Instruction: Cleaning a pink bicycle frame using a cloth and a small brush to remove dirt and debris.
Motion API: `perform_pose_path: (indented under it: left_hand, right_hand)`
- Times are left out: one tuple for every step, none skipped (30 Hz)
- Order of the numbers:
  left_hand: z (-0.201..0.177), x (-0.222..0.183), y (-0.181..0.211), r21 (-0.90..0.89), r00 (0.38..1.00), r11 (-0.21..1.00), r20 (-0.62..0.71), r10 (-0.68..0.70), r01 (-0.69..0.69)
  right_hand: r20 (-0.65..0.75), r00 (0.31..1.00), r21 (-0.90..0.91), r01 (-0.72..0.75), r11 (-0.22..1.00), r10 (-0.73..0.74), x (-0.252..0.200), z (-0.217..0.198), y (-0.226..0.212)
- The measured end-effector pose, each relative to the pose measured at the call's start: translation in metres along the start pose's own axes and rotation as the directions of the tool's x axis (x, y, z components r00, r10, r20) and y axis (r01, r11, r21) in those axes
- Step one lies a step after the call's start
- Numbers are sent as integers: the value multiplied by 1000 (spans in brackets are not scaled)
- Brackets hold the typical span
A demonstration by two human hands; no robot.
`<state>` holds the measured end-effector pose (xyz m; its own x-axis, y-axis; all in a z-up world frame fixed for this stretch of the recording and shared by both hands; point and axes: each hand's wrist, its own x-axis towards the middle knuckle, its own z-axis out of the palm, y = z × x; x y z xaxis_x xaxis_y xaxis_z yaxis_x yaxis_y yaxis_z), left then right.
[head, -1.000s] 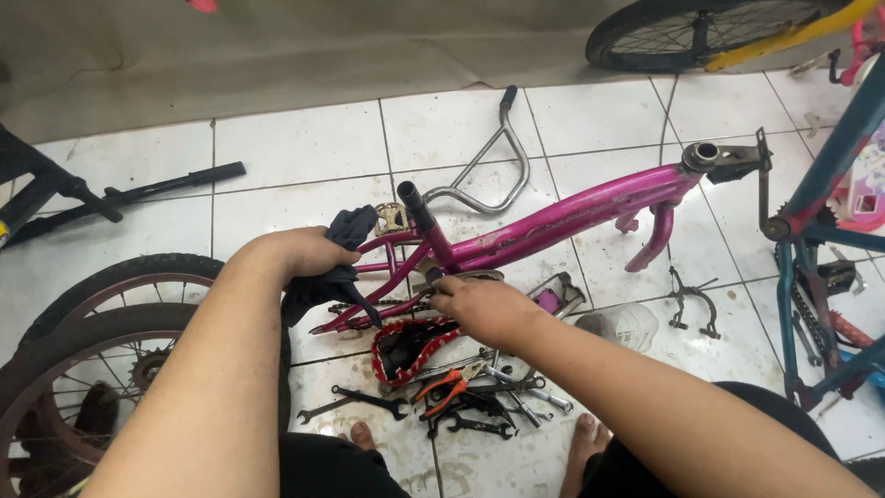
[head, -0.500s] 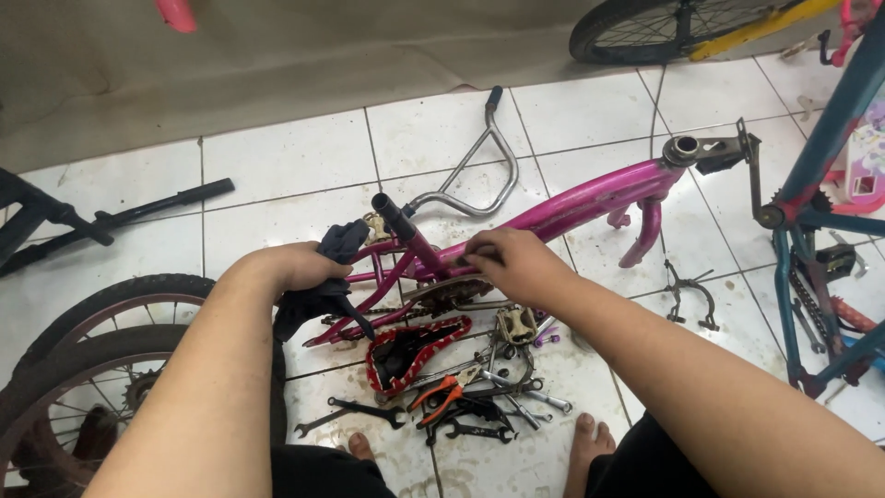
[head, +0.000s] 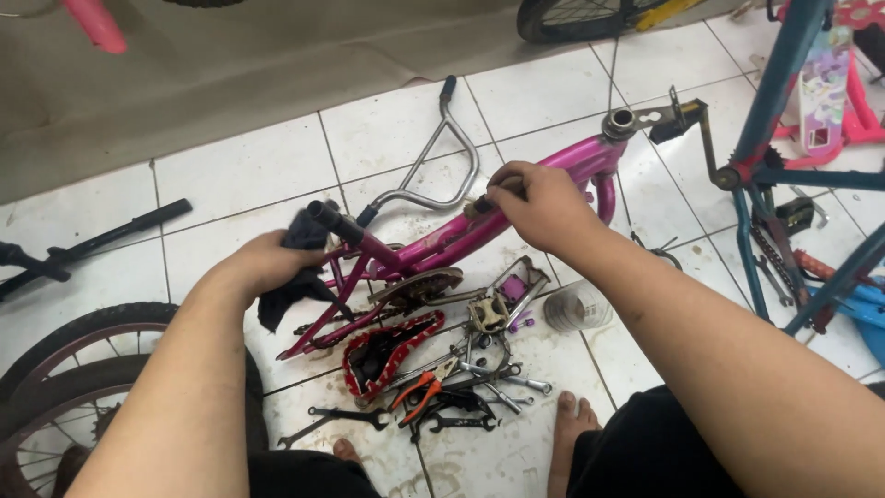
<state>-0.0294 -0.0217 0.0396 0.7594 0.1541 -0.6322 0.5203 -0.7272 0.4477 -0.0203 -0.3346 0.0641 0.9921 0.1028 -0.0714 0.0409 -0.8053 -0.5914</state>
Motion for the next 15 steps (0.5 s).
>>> perform_pose_path:
  left_hand:
    - [6, 21, -10, 10, 1000, 1000, -2, 12, -12]
    - [11, 42, -20, -10, 992, 999, -122, 34, -35]
    - [15, 63, -29, -32, 968, 997, -245, 57, -66]
    - [11, 63, -21, -24, 965, 996, -252, 72, -81]
    - [12, 59, -20, -51, 954, 995, -291, 70, -89]
    - [14, 56, -18, -76, 942, 992, -330, 67, -97]
    - [14, 64, -24, -70, 944, 993, -323, 70, -98]
    - [14, 72, -29, -121, 916, 986, -396, 63, -119]
    - [12, 83, -30, -169, 880, 973, -471, 57, -154]
    - [6, 74, -24, -163, 880, 973, -470, 69, -163]
    - [3, 65, -19, -311, 886, 944, -460, -50, -109]
    - [-1, 57, -15, -452, 888, 890, -429, -166, -53]
    - [-1, 50, -9, -442, 892, 895, -425, -155, -56]
    - [-2, 45, -4, -465, 886, 885, -413, -211, -6]
    - [-5, 37, -2, -494, 873, 868, -404, -274, 44]
  right_hand:
    - [-14, 1000, 4, -5, 1000, 5, 6, 0, 9]
    - [-43, 999, 7, -6, 1000, 7, 12, 0, 19]
    - [-75, 997, 8, -2, 1000, 3, 20, -1, 27]
    - [-92, 996, 11, -1, 1000, 2, 22, -11, 28]
    - [-127, 990, -102, 53, 993, -66, 20, -16, 30]
    - [-153, 979, -215, 103, 971, -137, 17, -20, 33]
    - [-154, 980, -213, 94, 973, -128, 15, -23, 36]
    - [-184, 975, -192, 86, 978, -122, 13, -26, 39]
    - [-223, 967, -174, 81, 981, -120, 14, -32, 41]
    - [-233, 966, -174, 75, 982, -115, 16, -34, 41]
    - [-229, 968, -59, 93, 994, -104, 16, -35, 44]
    - [-225, 970, 58, 111, 992, -96, 15, -36, 46]
    - [-232, 969, 61, 99, 993, -82, 14, -40, 46]
    - [-184, 982, 173, -6, 985, 38, 12, -43, 44]
    - [-120, 983, 275, -104, 956, 142, 13, -46, 41]
